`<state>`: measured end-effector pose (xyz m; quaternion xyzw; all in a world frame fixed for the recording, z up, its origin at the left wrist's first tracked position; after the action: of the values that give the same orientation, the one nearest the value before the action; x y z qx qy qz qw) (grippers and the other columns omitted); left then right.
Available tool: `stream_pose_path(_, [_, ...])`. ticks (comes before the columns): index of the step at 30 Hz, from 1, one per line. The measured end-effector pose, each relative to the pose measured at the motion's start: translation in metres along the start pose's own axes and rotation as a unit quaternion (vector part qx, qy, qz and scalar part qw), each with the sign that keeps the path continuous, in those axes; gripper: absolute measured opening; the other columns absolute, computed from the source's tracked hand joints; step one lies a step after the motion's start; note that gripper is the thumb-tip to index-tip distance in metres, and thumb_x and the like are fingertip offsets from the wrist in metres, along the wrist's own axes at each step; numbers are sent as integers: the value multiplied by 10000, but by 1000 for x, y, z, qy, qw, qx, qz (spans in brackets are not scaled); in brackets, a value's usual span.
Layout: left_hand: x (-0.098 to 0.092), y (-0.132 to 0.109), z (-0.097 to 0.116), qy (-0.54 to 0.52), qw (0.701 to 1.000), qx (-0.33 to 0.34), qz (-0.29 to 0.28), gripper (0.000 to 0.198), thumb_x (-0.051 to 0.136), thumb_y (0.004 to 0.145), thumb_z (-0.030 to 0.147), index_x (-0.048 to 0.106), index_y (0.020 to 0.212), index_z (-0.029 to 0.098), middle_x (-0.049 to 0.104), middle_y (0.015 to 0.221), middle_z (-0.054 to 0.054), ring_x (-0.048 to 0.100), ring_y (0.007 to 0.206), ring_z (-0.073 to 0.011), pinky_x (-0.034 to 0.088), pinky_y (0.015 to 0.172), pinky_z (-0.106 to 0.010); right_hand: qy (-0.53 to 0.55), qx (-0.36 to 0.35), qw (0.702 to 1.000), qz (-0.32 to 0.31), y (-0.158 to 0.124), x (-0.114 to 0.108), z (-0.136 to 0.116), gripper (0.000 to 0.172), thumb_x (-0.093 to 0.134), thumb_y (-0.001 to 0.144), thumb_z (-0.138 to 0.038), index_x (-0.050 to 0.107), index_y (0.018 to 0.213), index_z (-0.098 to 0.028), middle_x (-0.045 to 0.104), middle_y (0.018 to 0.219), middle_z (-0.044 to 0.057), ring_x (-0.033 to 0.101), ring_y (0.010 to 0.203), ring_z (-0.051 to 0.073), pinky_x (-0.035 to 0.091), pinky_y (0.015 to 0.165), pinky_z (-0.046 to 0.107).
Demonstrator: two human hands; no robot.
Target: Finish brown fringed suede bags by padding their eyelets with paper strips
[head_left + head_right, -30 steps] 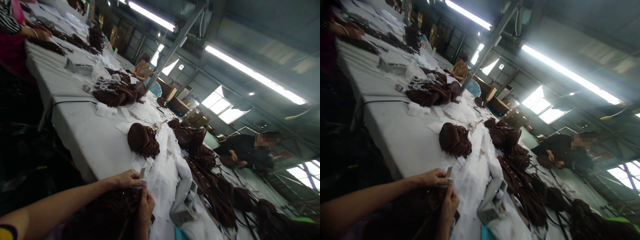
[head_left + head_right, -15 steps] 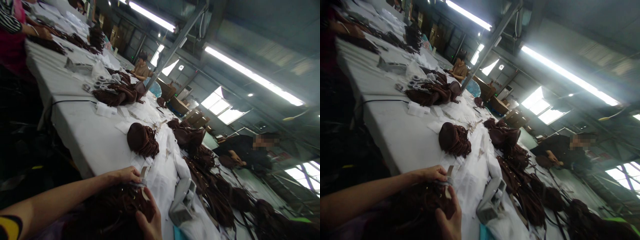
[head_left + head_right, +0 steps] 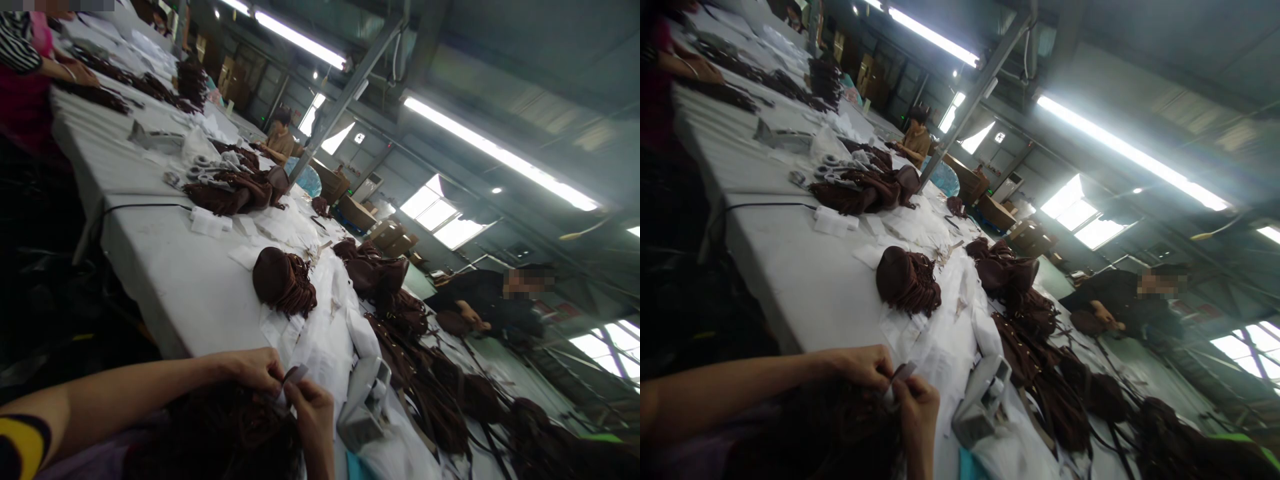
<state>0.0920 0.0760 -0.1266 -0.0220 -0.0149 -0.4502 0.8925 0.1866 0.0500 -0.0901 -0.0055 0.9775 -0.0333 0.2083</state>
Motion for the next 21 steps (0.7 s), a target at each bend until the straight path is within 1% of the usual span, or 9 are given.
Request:
stream_pose_path(2, [0, -2, -1, 6, 1000, 1, 0, 125, 602, 644, 209, 695, 677, 133, 477, 494, 53, 376, 437, -80, 261, 412, -194, 54, 37, 998, -7, 1, 5, 16, 216, 700, 702, -338, 713, 680, -124, 626, 607, 29, 519, 579, 142, 385, 539, 241])
stream_pose_path(4, [1, -3, -3, 10, 1000, 2, -1, 145, 594, 645, 210, 706, 701, 135, 487, 502, 51, 386, 444, -83, 278, 419, -192, 71, 49, 996, -2, 2, 8, 26, 262, 706, 699, -376, 695, 707, -115, 629, 632, 30, 521, 576, 134, 398, 535, 239])
stream_pose_path(6, [2, -3, -5, 14, 1000, 2, -2, 145, 604, 638, 208, 710, 704, 136, 481, 498, 53, 384, 452, -83, 276, 421, -190, 100, 56, 993, 14, 2, 8, 34, 317, 741, 662, -386, 668, 840, -133, 602, 620, -8, 511, 550, 120, 400, 516, 230])
stream_pose_path(8, [3, -3, -5, 21, 1000, 3, -4, 141, 614, 635, 210, 710, 707, 136, 470, 491, 56, 378, 454, -82, 268, 420, -190, 141, 59, 988, 30, 4, 4, 40, 489, 792, 605, -363, 598, 1014, -175, 564, 608, -60, 489, 518, 100, 386, 489, 209])
stream_pose_path(10, [4, -4, -4, 27, 1000, 3, -4, 132, 617, 638, 214, 704, 698, 134, 459, 486, 58, 370, 452, -82, 260, 417, -192, 170, 61, 983, 20, 6, 4, 42, 573, 824, 572, -344, 563, 1058, -189, 542, 601, -82, 471, 494, 85, 366, 467, 192])
stream_pose_path(12, [6, -6, -2, 28, 1000, 3, -9, 129, 614, 650, 222, 697, 697, 135, 462, 497, 56, 375, 456, -83, 262, 419, -192, 174, 66, 983, -15, 7, 9, 41, 505, 826, 576, -357, 608, 987, -162, 576, 620, -52, 502, 515, 96, 385, 484, 201])
stream_pose_path(16, [11, -10, 3, 30, 999, -2, -26, 194, 601, 701, 273, 705, 805, 147, 516, 572, 39, 433, 500, -97, 304, 450, -189, 152, 72, 983, -80, 5, 21, 35, 381, 764, 651, -430, 690, 870, -127, 674, 721, 47, 594, 636, 172, 453, 583, 269])
stream_pose_path(18, [9, -10, 4, 57, 998, 3, -6, 175, 590, 708, 272, 687, 763, 137, 495, 562, 37, 420, 493, -96, 291, 438, -189, 113, 60, 989, -72, 5, 20, 33, 338, 735, 676, -444, 702, 788, -126, 668, 694, 46, 575, 619, 161, 437, 571, 260])
stream_pose_path(21, [5, -9, 7, 120, 992, 17, 39, 135, 548, 701, 228, 614, 631, 132, 399, 503, 51, 358, 458, -83, 243, 405, -189, 68, 46, 996, -45, 6, 13, 32, 306, 728, 672, -434, 692, 691, -130, 622, 606, 15, 508, 560, 120, 385, 521, 226])
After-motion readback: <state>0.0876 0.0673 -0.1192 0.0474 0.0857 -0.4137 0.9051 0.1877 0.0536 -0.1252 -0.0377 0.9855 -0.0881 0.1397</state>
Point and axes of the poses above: each hand's wrist, its own y-axis towards the middle knuckle, its own x-axis out of the palm, z = x × y, the point moved 10 cm from there along y, towards the middle knuckle
